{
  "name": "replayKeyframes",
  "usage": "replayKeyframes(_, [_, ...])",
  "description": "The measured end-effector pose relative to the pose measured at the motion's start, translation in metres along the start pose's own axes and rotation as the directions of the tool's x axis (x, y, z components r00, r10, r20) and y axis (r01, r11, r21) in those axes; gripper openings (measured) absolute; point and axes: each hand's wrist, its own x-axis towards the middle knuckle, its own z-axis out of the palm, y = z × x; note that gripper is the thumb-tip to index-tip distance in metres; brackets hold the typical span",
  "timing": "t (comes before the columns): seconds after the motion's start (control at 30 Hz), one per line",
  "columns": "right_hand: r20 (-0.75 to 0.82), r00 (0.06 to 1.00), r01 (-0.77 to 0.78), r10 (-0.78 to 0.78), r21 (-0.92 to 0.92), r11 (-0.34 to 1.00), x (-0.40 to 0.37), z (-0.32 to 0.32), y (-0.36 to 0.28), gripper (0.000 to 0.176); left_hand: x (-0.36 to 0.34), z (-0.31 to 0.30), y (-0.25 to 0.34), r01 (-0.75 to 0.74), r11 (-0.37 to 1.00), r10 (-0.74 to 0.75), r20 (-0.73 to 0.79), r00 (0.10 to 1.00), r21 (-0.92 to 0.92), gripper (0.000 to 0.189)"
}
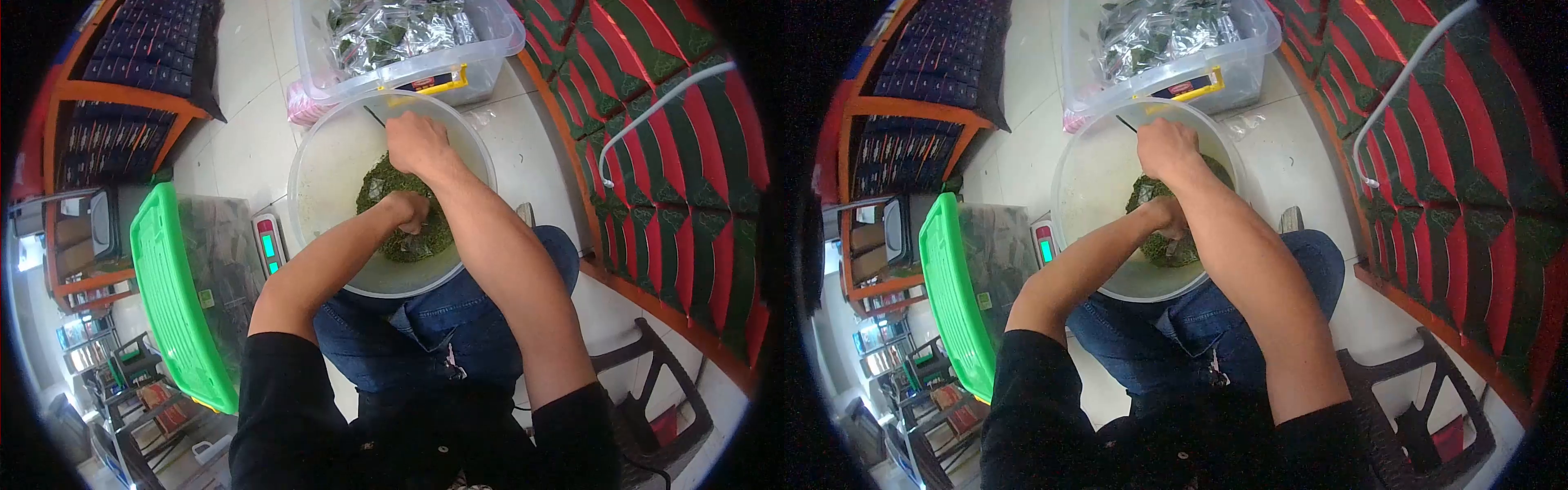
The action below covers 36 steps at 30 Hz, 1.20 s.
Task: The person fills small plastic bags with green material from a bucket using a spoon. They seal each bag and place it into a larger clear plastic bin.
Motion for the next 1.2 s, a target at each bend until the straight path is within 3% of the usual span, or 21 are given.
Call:
replayKeyframes(0.13, [-0.017, 1.000, -0.017, 0.017, -0.041, 0.999, 0.000, 0.001, -0.002, 0.024, 0.003, 0.009, -0.005, 0.007, 0.999, -0.008, -0.026, 1.000, -0.042, 0.031])
replayKeyframes(0.23, [0.003, 1.000, -0.027, 0.027, -0.033, 0.999, 0.001, 0.000, 0.000, 0.024, -0.001, 0.000, -0.010, -0.031, 0.990, 0.037, 0.048, 0.998, -0.137, 0.032])
replayKeyframes(0.3, [0.012, 0.999, -0.048, 0.048, -0.030, 0.998, -0.001, -0.001, 0.000, 0.024, -0.045, -0.045, 0.004, 0.046, 0.999, -0.049, 0.118, 0.992, 0.029, 0.033])
replayKeyframes(0.37, [0.020, 0.998, -0.066, 0.066, -0.031, 0.997, -0.001, -0.002, 0.002, 0.024, -0.082, -0.056, -0.009, 0.255, 0.967, -0.254, -0.226, 0.941, -0.022, 0.027])
replayKeyframes(0.43, [0.034, 0.997, -0.063, 0.064, -0.037, 0.997, 0.000, 0.002, 0.006, 0.024, -0.127, -0.074, -0.004, 0.390, 0.920, -0.367, -0.405, 0.837, -0.029, 0.021])
replayKeyframes(0.47, [0.040, 0.998, -0.051, 0.053, -0.045, 0.998, 0.000, 0.005, 0.009, 0.024, -0.141, -0.073, -0.011, 0.395, 0.918, -0.377, -0.406, 0.832, -0.043, 0.021])
replayKeyframes(0.53, [0.011, 0.999, -0.037, 0.037, -0.013, 0.999, 0.002, 0.017, 0.014, 0.023, -0.167, -0.071, -0.024, 0.315, 0.895, -0.413, -0.315, 0.855, -0.317, 0.019])
replayKeyframes(0.57, [-0.049, 0.999, -0.020, 0.021, 0.024, 1.000, 0.000, 0.025, 0.018, 0.021, -0.177, -0.070, -0.018, 0.403, 0.878, -0.474, -0.353, 0.807, -0.258, 0.019])
replayKeyframes(0.6, [-0.042, 0.999, -0.021, 0.022, 0.015, 1.000, -0.002, 0.031, 0.023, 0.021, -0.176, -0.060, -0.026, 0.396, 0.878, -0.472, -0.353, 0.808, -0.267, 0.019])
replayKeyframes(0.67, [0.029, 0.999, 0.014, -0.014, -0.013, 1.000, -0.007, 0.039, 0.031, 0.021, -0.170, -0.036, -0.046, -0.042, 0.905, -0.203, -0.517, 0.832, -0.424, 0.017])
replayKeyframes(0.7, [0.022, 1.000, 0.005, -0.004, -0.027, 1.000, -0.007, 0.040, 0.031, 0.021, -0.172, -0.039, -0.044, -0.058, 0.906, -0.191, -0.528, 0.827, -0.418, 0.017])
replayKeyframes(0.77, [0.213, 0.977, 0.054, -0.015, -0.178, 0.983, -0.006, 0.042, 0.028, 0.018, -0.177, -0.042, -0.036, -0.174, 0.814, -0.230, -0.583, 0.779, -0.554, 0.015])
replayKeyframes(0.8, [0.208, 0.978, 0.047, -0.007, -0.190, 0.981, -0.005, 0.045, 0.027, 0.018, -0.178, -0.041, -0.035, -0.187, 0.814, -0.222, -0.592, 0.774, -0.550, 0.015])
replayKeyframes(0.87, [0.306, 0.952, 0.062, -0.023, -0.118, 0.991, 0.001, 0.051, 0.023, 0.017, -0.179, -0.041, -0.037, -0.127, 0.711, -0.302, -0.463, 0.834, -0.692, 0.015])
replayKeyframes(0.93, [0.380, 0.925, 0.009, 0.025, -0.086, 0.996, 0.007, 0.063, 0.043, 0.020, -0.176, -0.034, -0.040, -0.154, 0.747, -0.295, -0.530, 0.795, -0.647, 0.016])
replayKeyframes(0.97, [0.440, 0.895, -0.047, 0.064, -0.049, 0.998, 0.013, 0.063, 0.053, 0.024, -0.175, -0.031, -0.041, -0.244, 0.767, -0.250, -0.627, 0.738, -0.593, 0.017])
replayKeyframes(1.03, [0.381, 0.911, -0.101, 0.159, -0.168, 0.981, 0.010, 0.038, 0.038, 0.028, -0.174, -0.027, -0.046, -0.390, 0.777, -0.182, -0.768, 0.614, -0.495, 0.020])
replayKeyframes(1.1, [0.306, 0.920, -0.154, 0.246, -0.295, 0.943, -0.001, 0.008, 0.016, 0.033, -0.171, -0.025, -0.044, -0.370, 0.807, -0.221, -0.816, 0.534, -0.461, 0.019])
replayKeyframes(1.17, [0.147, 0.973, -0.209, 0.181, 0.209, 0.955, -0.024, -0.015, -0.011, 0.036, -0.177, -0.029, -0.037, -0.305, 0.845, -0.293, -0.857, 0.423, -0.439, 0.018])
replayKeyframes(1.2, [0.066, 0.982, -0.185, 0.175, 0.456, 0.870, -0.034, -0.020, -0.022, 0.039, -0.182, -0.032, -0.035, -0.316, 0.837, -0.304, -0.860, 0.409, -0.446, 0.018])
